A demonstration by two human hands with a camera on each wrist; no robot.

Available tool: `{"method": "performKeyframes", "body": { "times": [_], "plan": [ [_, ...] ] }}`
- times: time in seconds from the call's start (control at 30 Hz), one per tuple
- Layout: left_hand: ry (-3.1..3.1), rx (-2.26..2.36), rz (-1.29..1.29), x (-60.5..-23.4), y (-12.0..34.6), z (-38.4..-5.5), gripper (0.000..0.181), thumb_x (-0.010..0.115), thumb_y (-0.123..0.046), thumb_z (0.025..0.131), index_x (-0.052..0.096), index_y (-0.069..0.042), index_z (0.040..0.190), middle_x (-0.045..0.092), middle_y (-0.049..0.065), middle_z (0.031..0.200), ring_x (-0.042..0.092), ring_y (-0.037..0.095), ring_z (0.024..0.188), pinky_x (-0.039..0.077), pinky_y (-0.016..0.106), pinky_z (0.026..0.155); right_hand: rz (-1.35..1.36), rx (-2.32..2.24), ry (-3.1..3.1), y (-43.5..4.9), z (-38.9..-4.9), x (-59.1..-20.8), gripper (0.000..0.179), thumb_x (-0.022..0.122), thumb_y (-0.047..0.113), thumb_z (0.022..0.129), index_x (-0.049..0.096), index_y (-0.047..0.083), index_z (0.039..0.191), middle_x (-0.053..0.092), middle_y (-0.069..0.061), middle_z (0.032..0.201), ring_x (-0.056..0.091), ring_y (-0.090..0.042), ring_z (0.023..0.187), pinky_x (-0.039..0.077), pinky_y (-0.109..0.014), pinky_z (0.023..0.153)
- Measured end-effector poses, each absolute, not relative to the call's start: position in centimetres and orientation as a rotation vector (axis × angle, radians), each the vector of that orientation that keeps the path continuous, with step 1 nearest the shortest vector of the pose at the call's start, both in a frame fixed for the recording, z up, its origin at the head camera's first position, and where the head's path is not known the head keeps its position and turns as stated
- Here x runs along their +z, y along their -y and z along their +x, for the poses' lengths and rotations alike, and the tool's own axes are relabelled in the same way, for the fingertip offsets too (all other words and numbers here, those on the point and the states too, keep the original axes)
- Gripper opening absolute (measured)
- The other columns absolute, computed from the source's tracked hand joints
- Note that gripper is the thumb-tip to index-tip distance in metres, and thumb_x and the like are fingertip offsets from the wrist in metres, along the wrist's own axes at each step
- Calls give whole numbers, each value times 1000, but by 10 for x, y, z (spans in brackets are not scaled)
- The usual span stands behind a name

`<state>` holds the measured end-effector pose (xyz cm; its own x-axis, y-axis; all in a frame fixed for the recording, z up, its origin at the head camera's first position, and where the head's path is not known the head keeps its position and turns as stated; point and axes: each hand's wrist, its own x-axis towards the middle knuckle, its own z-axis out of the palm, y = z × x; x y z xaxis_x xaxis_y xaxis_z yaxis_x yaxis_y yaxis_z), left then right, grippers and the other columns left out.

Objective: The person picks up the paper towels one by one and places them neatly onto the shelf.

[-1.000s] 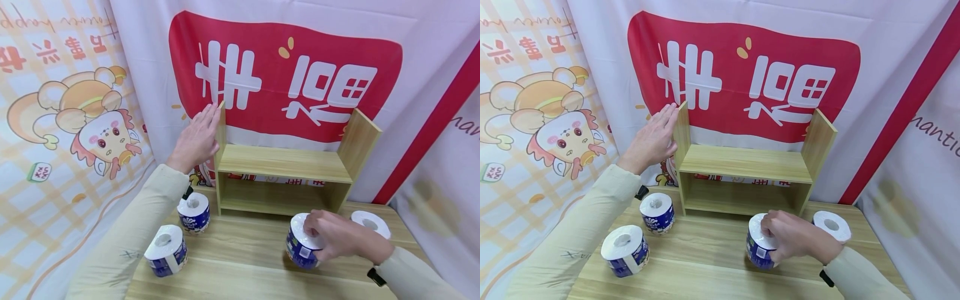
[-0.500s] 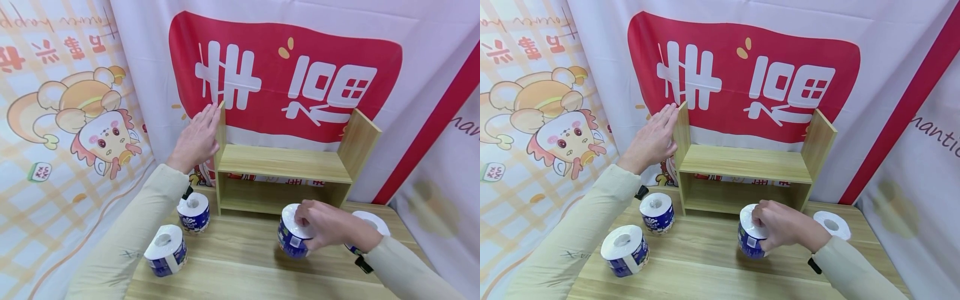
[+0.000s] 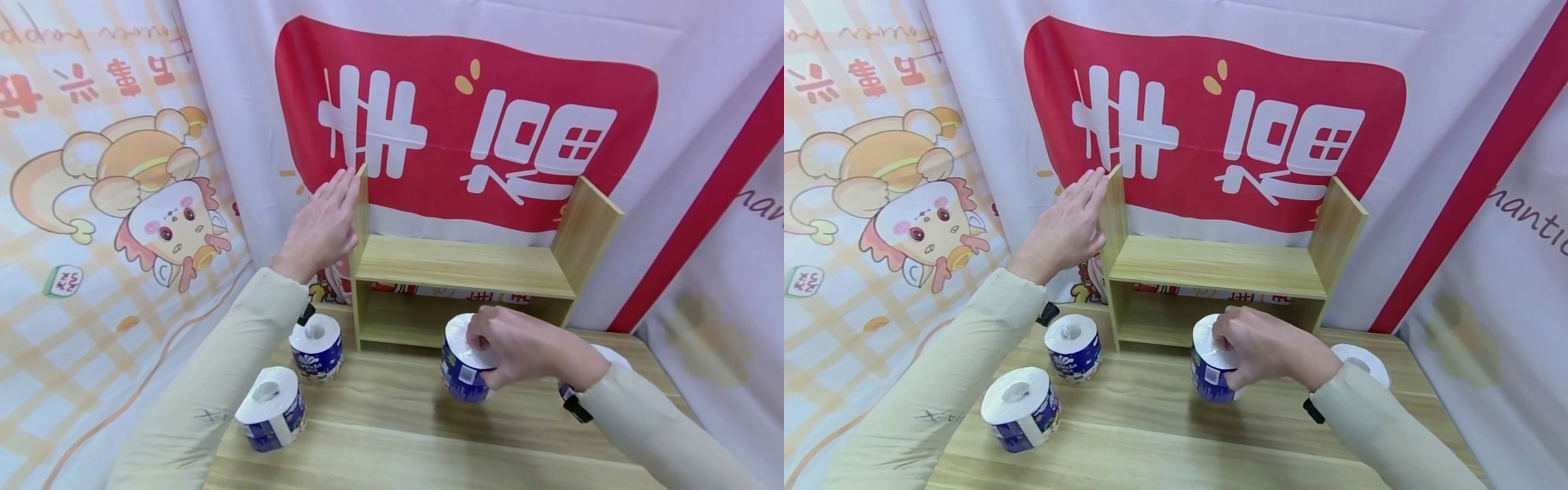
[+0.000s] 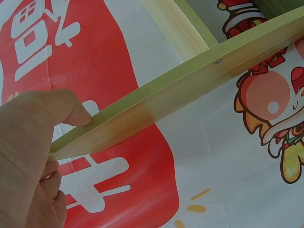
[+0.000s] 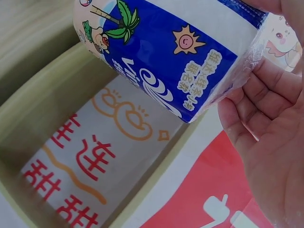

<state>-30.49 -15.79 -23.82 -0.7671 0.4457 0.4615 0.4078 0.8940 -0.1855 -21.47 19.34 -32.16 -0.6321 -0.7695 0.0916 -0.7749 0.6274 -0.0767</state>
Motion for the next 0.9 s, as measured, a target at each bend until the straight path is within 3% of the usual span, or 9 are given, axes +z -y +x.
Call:
{"method": "performKeyframes", "body": {
  "times": [0.9],
  "plan": [
    [2568,105,-611,-238,157,-306,91,69,-23,96,17,2,167,18,20,177,19,37,165,26,48,133,1324,109,2822,-158,-220,-285,35,89,34,79,65,17,100,62,3,98,57,-13,95,55,-21,71]
  ]
}}
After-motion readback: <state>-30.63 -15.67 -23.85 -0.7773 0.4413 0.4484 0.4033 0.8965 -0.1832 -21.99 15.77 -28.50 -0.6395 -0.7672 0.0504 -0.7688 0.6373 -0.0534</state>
